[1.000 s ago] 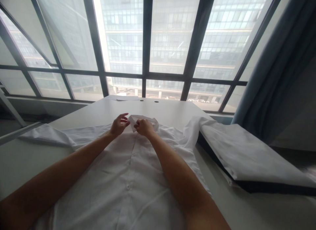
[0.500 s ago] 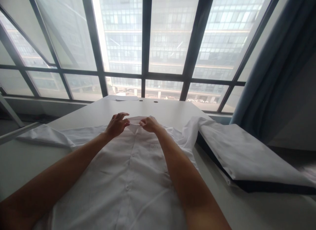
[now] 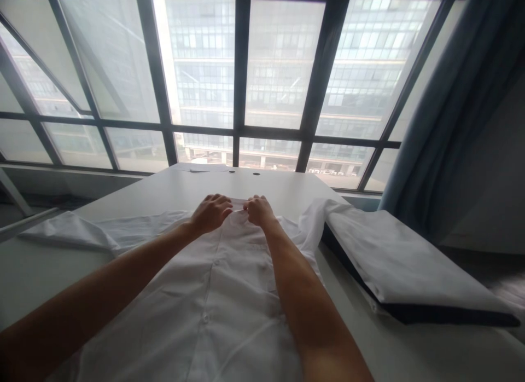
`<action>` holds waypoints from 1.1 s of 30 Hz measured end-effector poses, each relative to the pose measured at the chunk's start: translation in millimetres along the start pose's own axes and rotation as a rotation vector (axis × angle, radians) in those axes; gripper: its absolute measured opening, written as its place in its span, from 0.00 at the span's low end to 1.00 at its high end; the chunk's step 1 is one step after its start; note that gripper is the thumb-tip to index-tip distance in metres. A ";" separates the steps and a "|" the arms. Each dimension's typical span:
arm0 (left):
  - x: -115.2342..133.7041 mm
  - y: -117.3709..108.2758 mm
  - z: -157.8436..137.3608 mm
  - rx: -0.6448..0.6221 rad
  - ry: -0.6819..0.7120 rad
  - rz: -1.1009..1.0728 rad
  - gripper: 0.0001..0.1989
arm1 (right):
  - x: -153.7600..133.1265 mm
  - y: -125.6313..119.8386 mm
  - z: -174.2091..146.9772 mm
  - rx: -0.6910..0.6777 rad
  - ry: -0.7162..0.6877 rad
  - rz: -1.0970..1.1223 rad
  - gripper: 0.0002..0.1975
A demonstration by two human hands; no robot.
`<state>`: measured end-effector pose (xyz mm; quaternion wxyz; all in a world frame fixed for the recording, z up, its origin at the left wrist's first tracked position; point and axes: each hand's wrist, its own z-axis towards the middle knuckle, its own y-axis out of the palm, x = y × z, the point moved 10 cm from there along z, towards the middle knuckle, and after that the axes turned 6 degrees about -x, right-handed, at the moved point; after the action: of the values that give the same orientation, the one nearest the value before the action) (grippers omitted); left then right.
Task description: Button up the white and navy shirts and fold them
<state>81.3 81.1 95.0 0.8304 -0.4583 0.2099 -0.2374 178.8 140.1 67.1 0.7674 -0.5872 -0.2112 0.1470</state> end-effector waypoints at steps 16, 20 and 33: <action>0.2 46.2 13.2 -0.228 -0.079 0.068 0.12 | 20.8 -4.5 -10.9 0.087 0.051 -0.007 0.11; -7.5 42.8 5.5 -0.233 -0.109 0.060 0.12 | 20.9 -5.8 -11.3 0.097 0.068 -0.001 0.13; -9.9 28.3 2.7 -0.229 -0.139 0.066 0.11 | 27.3 -10.5 -12.7 0.118 0.045 0.024 0.12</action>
<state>80.6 101.9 73.3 0.7924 -0.5584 0.1926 -0.1522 208.5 139.5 78.5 0.8034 -0.5466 -0.1778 0.1553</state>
